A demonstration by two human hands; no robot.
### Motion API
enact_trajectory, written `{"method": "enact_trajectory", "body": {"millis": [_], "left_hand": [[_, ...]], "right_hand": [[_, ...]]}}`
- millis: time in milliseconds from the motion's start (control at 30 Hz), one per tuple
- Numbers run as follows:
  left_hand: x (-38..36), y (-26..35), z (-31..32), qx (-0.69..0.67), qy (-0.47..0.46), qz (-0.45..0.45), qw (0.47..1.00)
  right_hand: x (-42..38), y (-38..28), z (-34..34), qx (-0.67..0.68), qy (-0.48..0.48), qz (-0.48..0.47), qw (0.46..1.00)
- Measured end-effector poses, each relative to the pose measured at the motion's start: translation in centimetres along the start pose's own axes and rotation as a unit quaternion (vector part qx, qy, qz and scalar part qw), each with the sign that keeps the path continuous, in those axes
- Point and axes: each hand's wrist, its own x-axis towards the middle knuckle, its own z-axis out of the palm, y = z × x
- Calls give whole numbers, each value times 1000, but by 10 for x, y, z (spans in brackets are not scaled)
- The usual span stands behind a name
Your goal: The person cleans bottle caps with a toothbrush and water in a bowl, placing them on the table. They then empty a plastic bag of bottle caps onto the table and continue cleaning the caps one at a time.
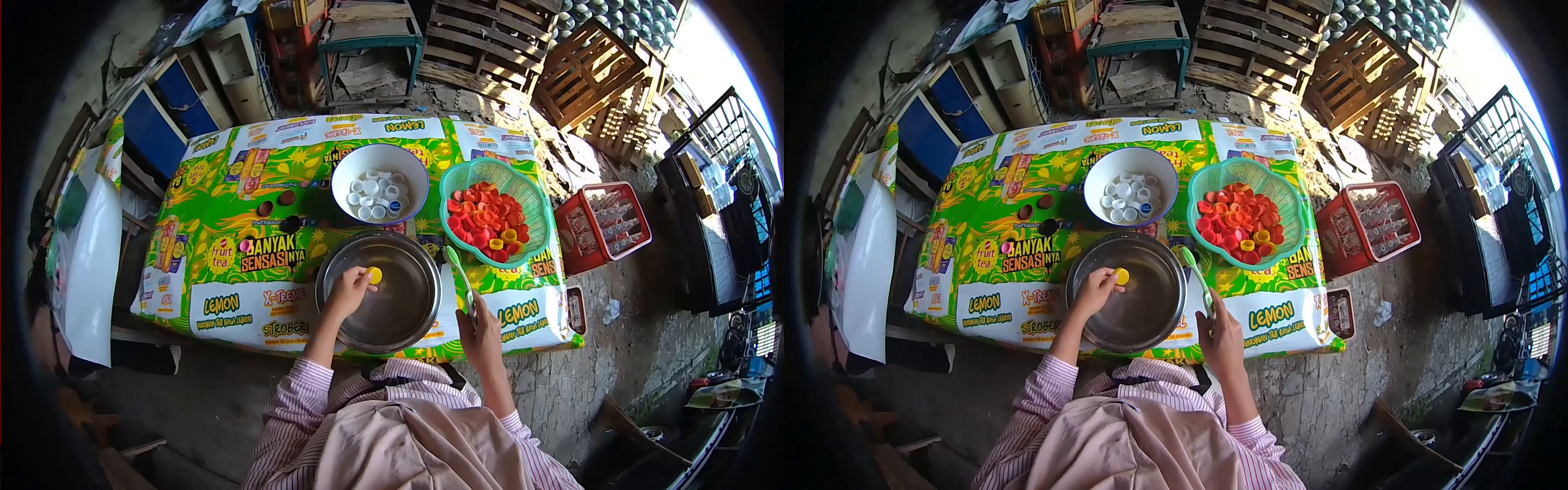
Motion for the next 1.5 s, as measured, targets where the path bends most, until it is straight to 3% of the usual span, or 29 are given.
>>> {"method": "enact_trajectory", "body": {"millis": [33, 100, 133, 200, 267, 333, 467, 600, 667, 733, 800, 933, 1033, 1267, 1333, 1500], "left_hand": [[0, -2, -1, -121, -28, -34, 992], [-4, 0, -3, -348, -78, -123, 926], [-8, 5, -4, -348, -77, -123, 926], [-15, 11, -4, -477, -128, -141, 858], [-19, 9, 0, -497, -119, -158, 845], [-26, 19, -1, -542, -121, -148, 818], [-32, 28, -4, -534, -112, -148, 825], [-30, 17, -1, -560, -126, -136, 807], [-30, 16, 0, -564, -125, -128, 806], [-30, 15, 3, -570, -117, -118, 805], [-29, 12, 6, -574, -113, -111, 803], [-28, 13, 9, -619, -131, -88, 769], [-29, 15, 11, -590, -86, -81, 799], [-29, 16, 14, -523, -69, 9, 850], [-31, 21, 13, -470, -52, 26, 881], [-36, 37, 10, -446, -49, 31, 893]], "right_hand": [[-1, 1, 4, -4, -49, 30, 998], [-3, -2, 16, 6, -68, 0, 998], [-3, -7, 21, 14, -86, -29, 996], [-5, -21, 28, 6, -177, 4, 984], [-8, -31, 34, -51, -232, -18, 971], [-7, -18, 44, -35, -191, -19, 981], [-4, -14, 36, -6, -138, -22, 990], [-8, -13, 38, 19, -176, -42, 983], [-5, -7, 44, 73, -117, -20, 990], [-4, -18, 40, 88, -123, -24, 988], [-6, -26, 39, 114, -197, -17, 974], [-4, -22, 43, 134, -155, 0, 979], [-6, -30, 38, 104, -231, 7, 967], [-1, -24, 38, 105, -180, -35, 977], [2, -17, 37, 72, -179, 8, 981], [6, -22, 29, 75, -186, 13, 980]]}}
